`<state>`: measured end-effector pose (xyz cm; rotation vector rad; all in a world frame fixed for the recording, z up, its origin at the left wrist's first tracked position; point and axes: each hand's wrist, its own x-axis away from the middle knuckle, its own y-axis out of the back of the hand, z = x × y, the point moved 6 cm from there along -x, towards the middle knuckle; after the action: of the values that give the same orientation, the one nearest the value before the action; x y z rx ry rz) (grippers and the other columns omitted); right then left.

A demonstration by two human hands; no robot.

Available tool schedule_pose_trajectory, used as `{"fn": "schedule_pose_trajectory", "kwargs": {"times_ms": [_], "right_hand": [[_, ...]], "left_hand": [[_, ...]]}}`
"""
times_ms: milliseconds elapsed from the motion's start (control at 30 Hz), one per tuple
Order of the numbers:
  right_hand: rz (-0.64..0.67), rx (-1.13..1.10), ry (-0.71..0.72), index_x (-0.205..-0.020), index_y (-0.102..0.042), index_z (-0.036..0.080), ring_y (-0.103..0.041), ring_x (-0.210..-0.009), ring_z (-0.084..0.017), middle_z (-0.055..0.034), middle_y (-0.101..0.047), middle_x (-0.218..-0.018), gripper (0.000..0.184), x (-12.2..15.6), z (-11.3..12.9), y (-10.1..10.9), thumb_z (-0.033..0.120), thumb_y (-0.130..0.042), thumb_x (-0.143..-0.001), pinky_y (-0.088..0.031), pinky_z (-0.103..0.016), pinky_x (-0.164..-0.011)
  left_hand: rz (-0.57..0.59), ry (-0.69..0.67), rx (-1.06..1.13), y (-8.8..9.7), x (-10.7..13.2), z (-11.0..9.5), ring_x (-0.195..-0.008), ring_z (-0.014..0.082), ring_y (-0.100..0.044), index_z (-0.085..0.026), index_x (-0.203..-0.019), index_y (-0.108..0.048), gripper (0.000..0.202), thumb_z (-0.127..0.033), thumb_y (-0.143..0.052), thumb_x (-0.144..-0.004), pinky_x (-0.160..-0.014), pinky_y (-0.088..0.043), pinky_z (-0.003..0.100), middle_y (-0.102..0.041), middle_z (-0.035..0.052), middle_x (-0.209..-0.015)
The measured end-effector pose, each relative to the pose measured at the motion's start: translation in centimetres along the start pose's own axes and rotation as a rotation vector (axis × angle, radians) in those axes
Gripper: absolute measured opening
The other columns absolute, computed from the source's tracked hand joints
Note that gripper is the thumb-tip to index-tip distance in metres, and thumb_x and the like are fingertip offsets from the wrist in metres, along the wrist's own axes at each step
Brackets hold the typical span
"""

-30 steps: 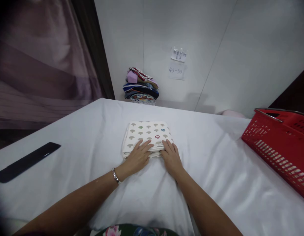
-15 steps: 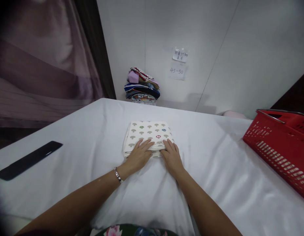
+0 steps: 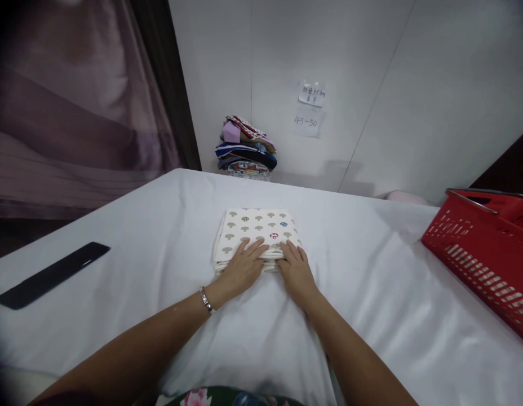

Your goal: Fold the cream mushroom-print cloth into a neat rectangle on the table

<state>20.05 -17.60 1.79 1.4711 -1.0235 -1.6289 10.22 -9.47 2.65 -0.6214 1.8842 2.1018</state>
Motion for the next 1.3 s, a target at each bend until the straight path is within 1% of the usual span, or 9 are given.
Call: {"fn": "schedule_pose_trajectory", "kwargs": {"times_ms": [300, 433, 567, 733, 800, 933, 1033, 1167, 1300], "right_hand": [[-0.008, 0.052, 0.01, -0.085, -0.063, 0.018, -0.023, -0.135, -0.026, -0.0082, -0.038, -0.142, 0.021, -0.2, 0.1, -0.4, 0.016, -0.043, -0.089, -0.023, -0.048, -0.106], [0.0, 0.057, 0.063, -0.085, -0.062, 0.018, -0.021, -0.135, -0.024, -0.0067, -0.038, -0.142, 0.025, 0.2, 0.2, -0.6, 0.01, -0.039, -0.088, -0.021, -0.047, -0.107], [-0.006, 0.049, 0.056, -0.09, -0.063, 0.019, -0.023, -0.135, -0.024, -0.0056, -0.04, -0.141, 0.025, 0.6, 0.0, -0.7, 0.013, -0.039, -0.09, -0.024, -0.047, -0.106], [-0.052, 0.03, 0.057, -0.095, -0.063, 0.021, -0.025, -0.134, -0.025, -0.0062, -0.041, -0.14, 0.025, 1.1, 0.1, -0.1, 0.016, -0.039, -0.091, -0.027, -0.048, -0.104], [-0.08, 0.014, 0.073, -0.1, -0.062, 0.02, -0.025, -0.134, -0.024, -0.0073, -0.041, -0.14, 0.026, 1.1, 0.2, 0.3, 0.015, -0.038, -0.091, -0.027, -0.048, -0.104], [-0.073, 0.002, 0.127, -0.122, -0.05, 0.017, -0.03, -0.132, -0.024, -0.0097, -0.044, -0.138, 0.037, 1.1, 0.6, 0.2, 0.011, -0.035, -0.089, -0.027, -0.048, -0.104], [-0.022, 0.005, 0.154, -0.135, -0.036, 0.017, -0.038, -0.127, -0.022, -0.0095, -0.047, -0.135, 0.048, 1.2, 0.5, -0.4, 0.009, -0.033, -0.088, -0.028, -0.047, -0.104], [-0.002, 0.0, 0.175, -0.141, -0.027, 0.019, -0.04, -0.125, -0.021, -0.008, -0.048, -0.135, 0.054, 1.6, 0.3, -0.6, 0.008, -0.032, -0.088, -0.03, -0.045, -0.103], [-0.022, 0.008, 0.154, -0.143, -0.023, 0.019, -0.035, -0.129, -0.021, -0.0078, -0.044, -0.138, 0.057, 1.5, 0.4, -0.2, 0.011, -0.034, -0.088, -0.03, -0.045, -0.104]], "left_hand": [[0.011, -0.034, -0.012, 0.3, 0.4, -0.2, -0.133, 0.0228, -0.027, -0.015, -0.082, -0.062, 0.027, -0.008, -0.036, -0.087, -0.112, -0.018, 0.047, -0.051, 0.0068, -0.129], [0.026, -0.028, 0.036, 0.2, 0.5, -0.3, -0.133, 0.0226, -0.028, -0.015, -0.078, -0.061, 0.028, -0.009, -0.036, -0.088, -0.112, -0.015, 0.048, -0.052, 0.0056, -0.127], [0.025, 0.001, 0.126, 0.8, 0.7, 0.0, -0.131, 0.0215, -0.031, -0.017, -0.08, -0.061, 0.027, -0.016, -0.037, -0.091, -0.111, -0.016, 0.048, -0.052, 0.0041, -0.128], [0.055, 0.084, 0.252, 1.9, 1.6, 2.0, -0.113, 0.0189, -0.05, -0.02, -0.086, -0.058, 0.016, -0.02, -0.042, -0.089, -0.096, -0.039, 0.04, -0.05, 0.0042, -0.13], [0.049, 0.138, 0.279, 2.1, 2.2, 3.1, -0.11, 0.0196, -0.051, -0.02, -0.092, -0.055, 0.011, -0.02, -0.046, -0.087, -0.09, -0.043, 0.038, -0.05, 0.0053, -0.13], [0.048, 0.119, 0.271, 2.1, 3.2, 3.7, -0.111, 0.0194, -0.051, -0.02, -0.112, -0.05, 0.027, -0.017, -0.045, -0.086, -0.093, -0.041, 0.038, -0.056, 0.0058, -0.122], [0.088, 0.054, 0.247, 2.0, 3.5, 3.3, -0.111, 0.0184, -0.051, -0.022, -0.113, -0.051, 0.028, -0.014, -0.038, -0.089, -0.094, -0.039, 0.038, -0.06, 0.0041, -0.115], [0.099, 0.088, 0.245, 2.2, 3.7, 3.5, -0.11, 0.0187, -0.051, -0.023, -0.117, -0.05, 0.031, -0.015, -0.039, -0.089, -0.094, -0.038, 0.038, -0.06, 0.0038, -0.115], [0.06, 0.156, 0.246, 2.4, 4.1, 4.5, -0.113, 0.0211, -0.048, -0.022, -0.123, -0.046, 0.038, -0.019, -0.049, -0.085, -0.098, -0.035, 0.04, -0.057, 0.0046, -0.119]]}}
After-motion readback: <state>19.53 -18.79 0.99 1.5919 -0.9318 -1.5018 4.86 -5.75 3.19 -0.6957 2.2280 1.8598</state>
